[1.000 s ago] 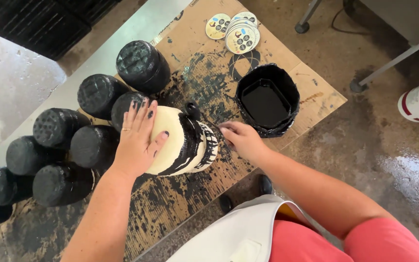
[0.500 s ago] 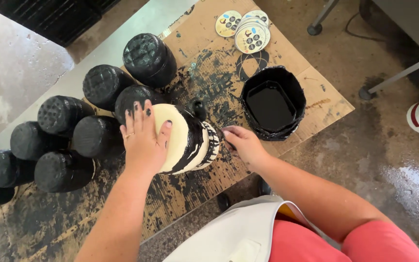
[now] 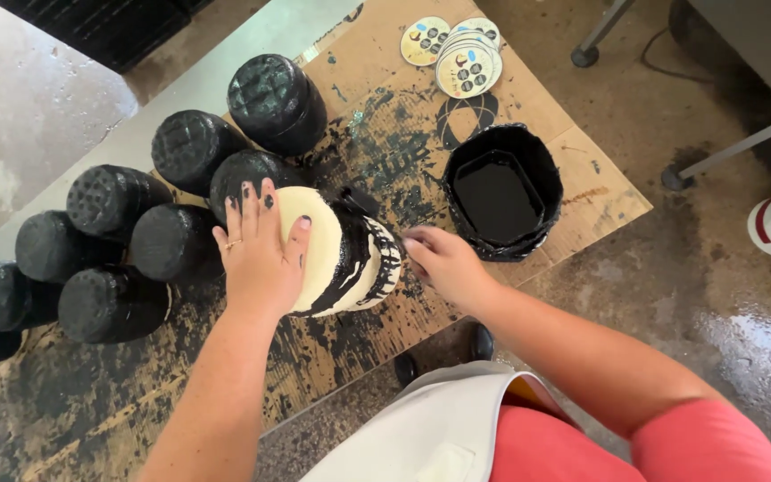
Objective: Applying a black protective coating to a cheese wheel using a brush
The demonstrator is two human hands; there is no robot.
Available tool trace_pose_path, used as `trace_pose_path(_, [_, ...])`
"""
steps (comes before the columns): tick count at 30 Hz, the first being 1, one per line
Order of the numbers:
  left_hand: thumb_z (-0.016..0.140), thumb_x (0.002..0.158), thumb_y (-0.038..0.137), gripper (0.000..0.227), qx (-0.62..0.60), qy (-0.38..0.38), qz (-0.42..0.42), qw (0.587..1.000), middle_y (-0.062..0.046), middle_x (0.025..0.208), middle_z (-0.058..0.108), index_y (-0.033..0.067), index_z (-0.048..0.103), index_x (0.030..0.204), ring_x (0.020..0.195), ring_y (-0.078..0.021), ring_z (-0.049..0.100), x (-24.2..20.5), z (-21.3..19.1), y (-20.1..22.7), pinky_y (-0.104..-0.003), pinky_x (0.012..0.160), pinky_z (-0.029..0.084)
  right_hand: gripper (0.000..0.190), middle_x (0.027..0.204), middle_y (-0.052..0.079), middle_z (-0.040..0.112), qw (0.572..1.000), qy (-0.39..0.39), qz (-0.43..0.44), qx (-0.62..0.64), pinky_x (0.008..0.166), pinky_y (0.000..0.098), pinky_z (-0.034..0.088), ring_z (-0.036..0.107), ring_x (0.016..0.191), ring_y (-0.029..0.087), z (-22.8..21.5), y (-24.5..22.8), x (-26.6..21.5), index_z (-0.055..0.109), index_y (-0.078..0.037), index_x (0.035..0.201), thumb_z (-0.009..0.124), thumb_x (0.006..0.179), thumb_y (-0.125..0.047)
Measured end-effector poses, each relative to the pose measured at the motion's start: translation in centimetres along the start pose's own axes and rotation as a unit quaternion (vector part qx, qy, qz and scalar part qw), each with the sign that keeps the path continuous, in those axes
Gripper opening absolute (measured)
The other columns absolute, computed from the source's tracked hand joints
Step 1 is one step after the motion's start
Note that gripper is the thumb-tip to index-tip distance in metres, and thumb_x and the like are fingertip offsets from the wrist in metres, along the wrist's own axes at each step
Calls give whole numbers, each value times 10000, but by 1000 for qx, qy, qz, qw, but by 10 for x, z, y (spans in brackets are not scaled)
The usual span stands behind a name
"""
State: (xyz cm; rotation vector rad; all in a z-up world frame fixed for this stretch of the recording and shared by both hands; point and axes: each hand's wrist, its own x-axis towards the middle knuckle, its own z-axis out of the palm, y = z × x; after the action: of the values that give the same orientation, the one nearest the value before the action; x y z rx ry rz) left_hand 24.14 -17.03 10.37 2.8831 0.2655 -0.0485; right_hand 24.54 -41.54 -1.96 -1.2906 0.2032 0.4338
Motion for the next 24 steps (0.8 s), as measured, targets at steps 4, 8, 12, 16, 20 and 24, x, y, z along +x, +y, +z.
trace_pose_path(4, [379, 1043, 628, 761, -16, 0, -9, 1000, -151, 1701, 204, 201, 236, 1656, 1566, -400, 107, 1, 1, 0, -647, 1210, 19, 218, 568, 97, 599, 998, 14, 18, -63, 374, 238, 423, 559, 468, 157, -19, -23, -53, 775, -23, 1122, 667, 942, -83])
trace_pose_path(8, [363, 1051, 618, 747, -14, 0, -17, 1000, -143, 1702, 200, 199, 231, 1655, 1567, -393, 109, 0, 0, 6, -655, 1214, 43, 356, 919, 162, 784, 979, 4, -41, -201, 837, 415, 587, 753, 888, 269, 1, -43, -18, 759, -85, 1231, 730, 920, -255])
trace_pose_path(12, [331, 1047, 649, 763, 3, -11, -22, 1000, -137, 1703, 182, 203, 213, 1655, 1567, -387, 100, 2, -3, 8, -664, 1212, 63, 245, 576, 26, 609, 993, -52, -69, -75, 357, 188, 411, 543, 422, 79, 19, -40, 26, 737, -60, 1167, 647, 960, -155])
trace_pose_path(16, [342, 1040, 658, 760, -1, -6, -35, 999, -107, 1711, 187, 222, 236, 1653, 1571, -367, 112, 2, -1, 4, -665, 1213, 73, 301, 699, 98, 736, 965, -21, -63, -252, 754, 416, 573, 724, 752, 241, -3, -49, -23, 772, -145, 1178, 696, 927, -293])
trace_pose_path(20, [336, 1048, 632, 740, -3, -25, -52, 998, -105, 1713, 184, 216, 231, 1651, 1576, -358, 103, 2, -10, 14, -683, 1207, 88, 262, 612, 90, 666, 989, -8, 0, -144, 479, 296, 517, 608, 526, 168, -19, -11, -62, 787, -89, 1181, 658, 958, -138])
trace_pose_path(24, [282, 1036, 674, 766, 20, -48, -100, 994, -80, 1727, 116, 241, 168, 1657, 1584, -335, 31, 0, -10, 26, -761, 1164, 46, 260, 558, 69, 573, 998, 0, -4, -61, 373, 242, 402, 513, 441, 134, -5, -2, -36, 728, -37, 1198, 601, 1002, -150])
